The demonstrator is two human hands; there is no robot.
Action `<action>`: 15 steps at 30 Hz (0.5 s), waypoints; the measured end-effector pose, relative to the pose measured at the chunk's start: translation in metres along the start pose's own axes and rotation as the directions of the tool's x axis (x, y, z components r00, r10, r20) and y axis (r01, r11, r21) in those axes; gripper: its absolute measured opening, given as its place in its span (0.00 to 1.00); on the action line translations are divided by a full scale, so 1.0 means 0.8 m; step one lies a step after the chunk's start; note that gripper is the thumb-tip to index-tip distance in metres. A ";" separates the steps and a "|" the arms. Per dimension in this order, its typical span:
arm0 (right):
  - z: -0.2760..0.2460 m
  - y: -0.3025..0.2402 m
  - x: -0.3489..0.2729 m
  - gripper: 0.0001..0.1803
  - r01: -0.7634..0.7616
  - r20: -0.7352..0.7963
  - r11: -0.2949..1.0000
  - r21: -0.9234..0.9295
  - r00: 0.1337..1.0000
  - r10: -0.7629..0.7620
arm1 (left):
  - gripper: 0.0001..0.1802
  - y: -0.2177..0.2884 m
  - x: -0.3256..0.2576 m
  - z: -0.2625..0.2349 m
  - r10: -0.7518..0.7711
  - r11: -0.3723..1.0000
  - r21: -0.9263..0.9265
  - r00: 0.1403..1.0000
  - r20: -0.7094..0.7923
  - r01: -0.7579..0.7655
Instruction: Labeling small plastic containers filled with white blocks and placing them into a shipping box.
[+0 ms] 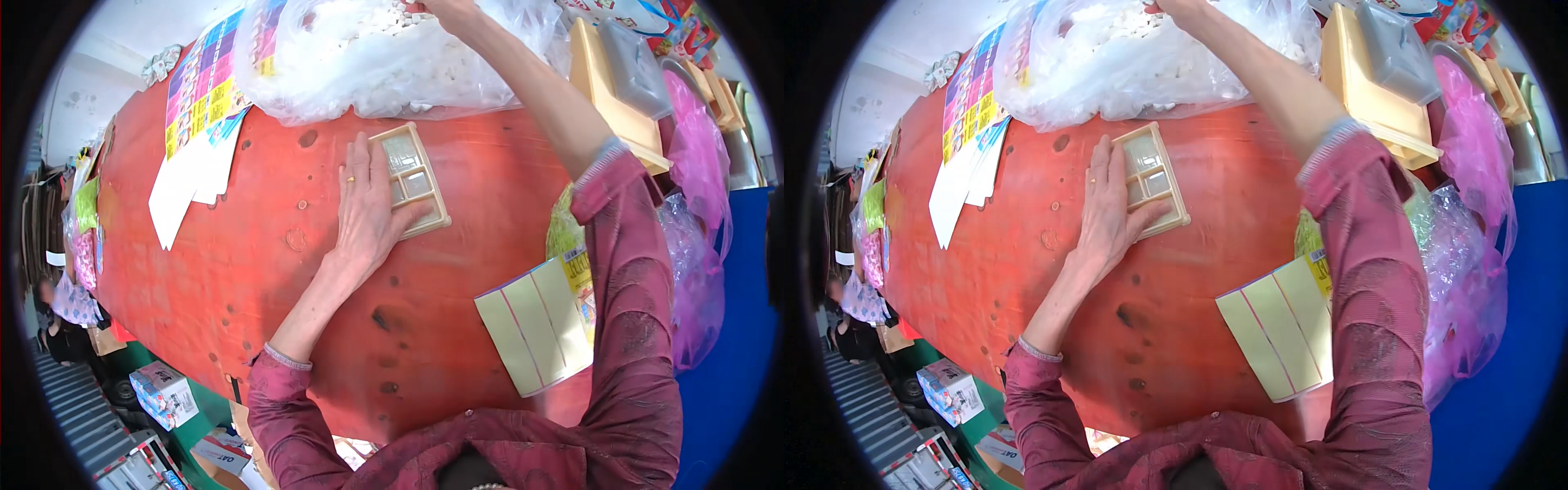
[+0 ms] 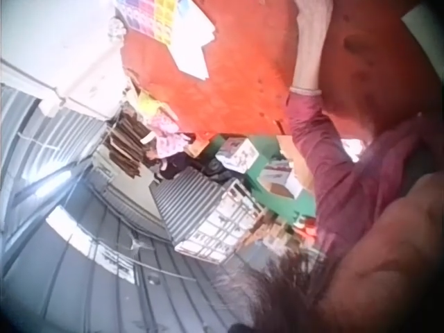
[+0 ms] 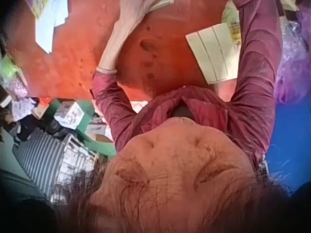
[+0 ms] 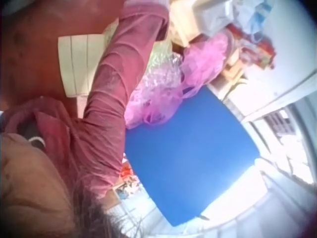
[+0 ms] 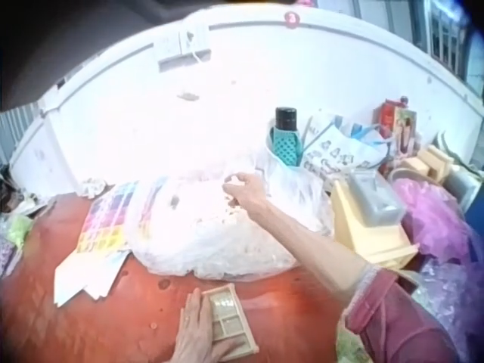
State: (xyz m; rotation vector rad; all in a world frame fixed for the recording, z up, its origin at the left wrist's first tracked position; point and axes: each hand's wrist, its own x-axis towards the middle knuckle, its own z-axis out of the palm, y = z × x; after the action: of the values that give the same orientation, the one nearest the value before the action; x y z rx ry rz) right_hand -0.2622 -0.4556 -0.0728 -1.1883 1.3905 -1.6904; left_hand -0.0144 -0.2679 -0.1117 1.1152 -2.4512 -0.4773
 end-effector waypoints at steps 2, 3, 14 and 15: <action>-0.014 -0.040 -0.023 0.10 0.011 0.102 1.000 -0.002 0.995 -0.011 | 0.53 0.007 -0.002 0.002 -0.002 0.999 -0.037 0.998 0.055 0.004; -0.009 -0.057 -0.046 0.10 0.005 0.221 1.000 0.027 0.975 -0.011 | 0.54 0.000 -0.009 -0.001 -0.008 0.999 -0.043 0.996 0.091 0.012; -0.016 -0.048 -0.269 0.16 0.492 0.737 0.805 -0.330 0.667 -0.105 | 0.65 0.031 -0.039 -0.004 -0.094 0.922 -0.363 0.987 0.129 0.135; -0.014 -0.040 -0.277 0.16 0.493 0.738 0.805 -0.330 0.667 -0.105 | 0.66 0.031 -0.039 0.000 -0.105 0.929 -0.346 0.990 0.090 0.130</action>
State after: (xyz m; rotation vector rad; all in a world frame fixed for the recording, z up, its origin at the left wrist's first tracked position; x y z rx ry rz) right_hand -0.1850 -0.2469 -0.0963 -2.2018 1.1854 -0.8484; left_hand -0.0114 -0.2280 -0.1071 1.1084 -2.2422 -0.9648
